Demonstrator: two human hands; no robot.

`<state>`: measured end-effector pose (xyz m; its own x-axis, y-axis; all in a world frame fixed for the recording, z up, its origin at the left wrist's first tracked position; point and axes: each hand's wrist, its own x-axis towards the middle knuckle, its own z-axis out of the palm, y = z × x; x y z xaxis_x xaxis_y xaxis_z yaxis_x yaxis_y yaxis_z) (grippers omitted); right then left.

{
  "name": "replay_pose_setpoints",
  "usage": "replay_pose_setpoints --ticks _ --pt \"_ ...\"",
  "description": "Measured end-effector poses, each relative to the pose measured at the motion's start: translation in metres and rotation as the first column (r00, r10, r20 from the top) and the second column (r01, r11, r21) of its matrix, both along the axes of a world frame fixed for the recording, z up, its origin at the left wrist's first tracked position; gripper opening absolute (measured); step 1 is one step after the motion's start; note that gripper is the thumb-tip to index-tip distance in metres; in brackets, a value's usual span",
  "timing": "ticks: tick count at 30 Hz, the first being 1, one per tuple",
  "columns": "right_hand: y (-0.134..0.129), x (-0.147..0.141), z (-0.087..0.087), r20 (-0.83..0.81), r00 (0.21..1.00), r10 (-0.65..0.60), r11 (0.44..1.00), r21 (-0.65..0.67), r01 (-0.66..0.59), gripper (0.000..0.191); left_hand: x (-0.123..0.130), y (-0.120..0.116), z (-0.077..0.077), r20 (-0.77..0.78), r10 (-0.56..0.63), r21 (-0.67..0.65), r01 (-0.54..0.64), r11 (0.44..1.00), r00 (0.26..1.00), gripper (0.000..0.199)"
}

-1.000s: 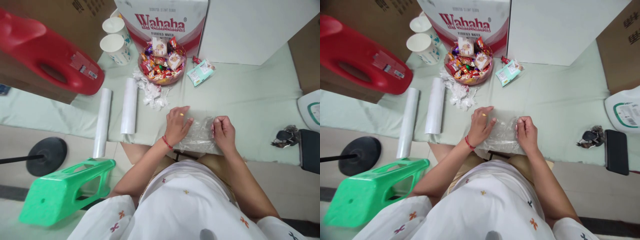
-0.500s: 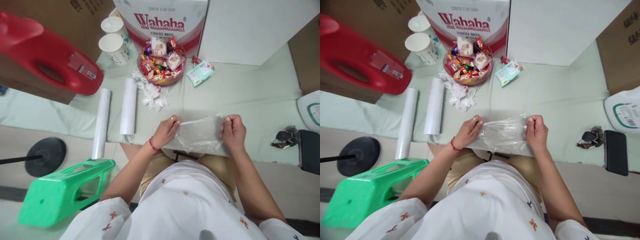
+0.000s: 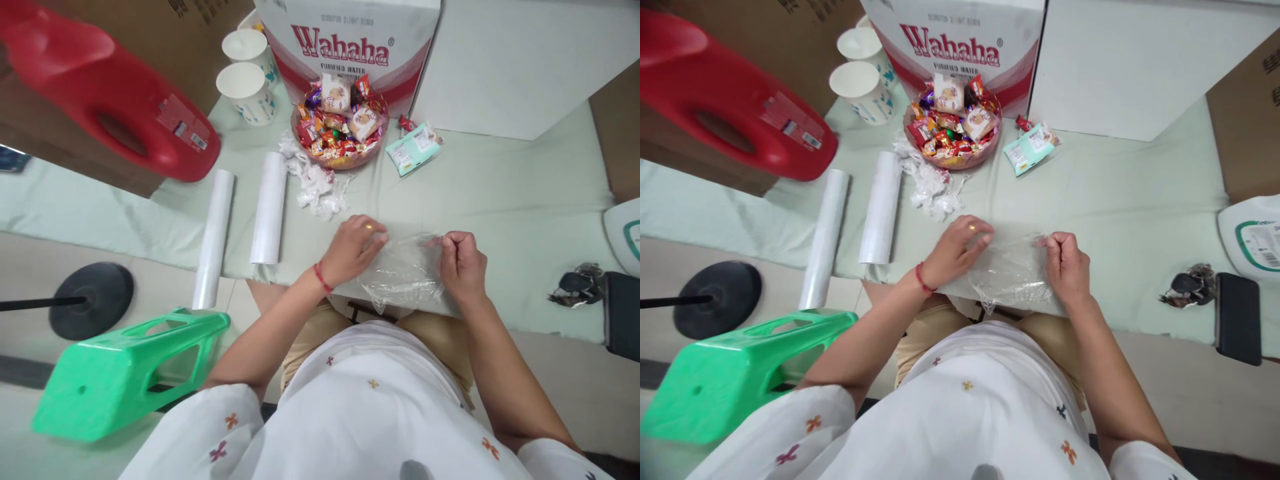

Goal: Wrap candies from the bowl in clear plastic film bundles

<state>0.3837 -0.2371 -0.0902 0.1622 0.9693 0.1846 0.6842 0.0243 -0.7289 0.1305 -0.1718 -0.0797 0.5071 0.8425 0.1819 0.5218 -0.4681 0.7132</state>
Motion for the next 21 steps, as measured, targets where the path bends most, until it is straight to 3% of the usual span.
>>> replay_pose_setpoints --ticks 3,5,7,9,12,15,17,19,21 --pt "-0.001 -0.001 0.005 -0.017 0.999 0.032 0.999 0.012 -0.032 0.033 0.031 0.019 -0.002 0.002 -0.139 -0.068 0.139 0.988 0.990 0.034" --pt "-0.002 0.003 0.007 -0.026 0.999 0.042 0.999 0.020 -0.042 0.031 0.042 0.031 -0.005 0.058 -0.239 -0.199 0.245 0.949 0.969 0.030" --pt "-0.002 0.008 0.008 -0.038 0.998 0.044 0.999 0.019 -0.043 0.030 0.045 0.037 -0.006 0.157 -0.312 -0.376 0.349 0.858 0.937 0.026" --pt "0.000 0.013 0.007 -0.047 0.998 0.040 0.999 0.009 -0.040 0.029 0.044 0.037 -0.006 0.262 -0.295 -0.515 0.391 0.763 0.919 0.026" --pt "0.004 0.019 0.005 -0.025 0.999 -0.026 0.999 0.035 0.027 0.031 0.039 0.030 -0.006 0.333 -0.096 -0.601 0.289 0.745 0.938 0.023" --pt "0.005 0.026 0.000 -0.123 0.983 -0.136 0.989 0.041 0.142 0.035 0.032 0.021 -0.012 0.284 0.176 -0.594 0.030 0.804 0.942 0.020" --pt "0.001 0.031 -0.006 -0.236 0.955 -0.179 0.984 -0.054 0.171 0.040 0.026 0.015 -0.020 0.246 0.326 -0.552 -0.145 0.821 0.913 0.020" --pt "-0.002 0.036 -0.011 -0.245 0.953 -0.179 0.976 -0.165 0.141 0.047 0.021 0.010 -0.028 0.225 0.401 -0.510 -0.243 0.825 0.888 0.022" --pt "-0.003 0.037 -0.015 -0.146 0.981 -0.129 0.969 -0.228 0.094 0.053 0.017 0.005 -0.034 0.216 0.423 -0.489 -0.277 0.827 0.880 0.024"
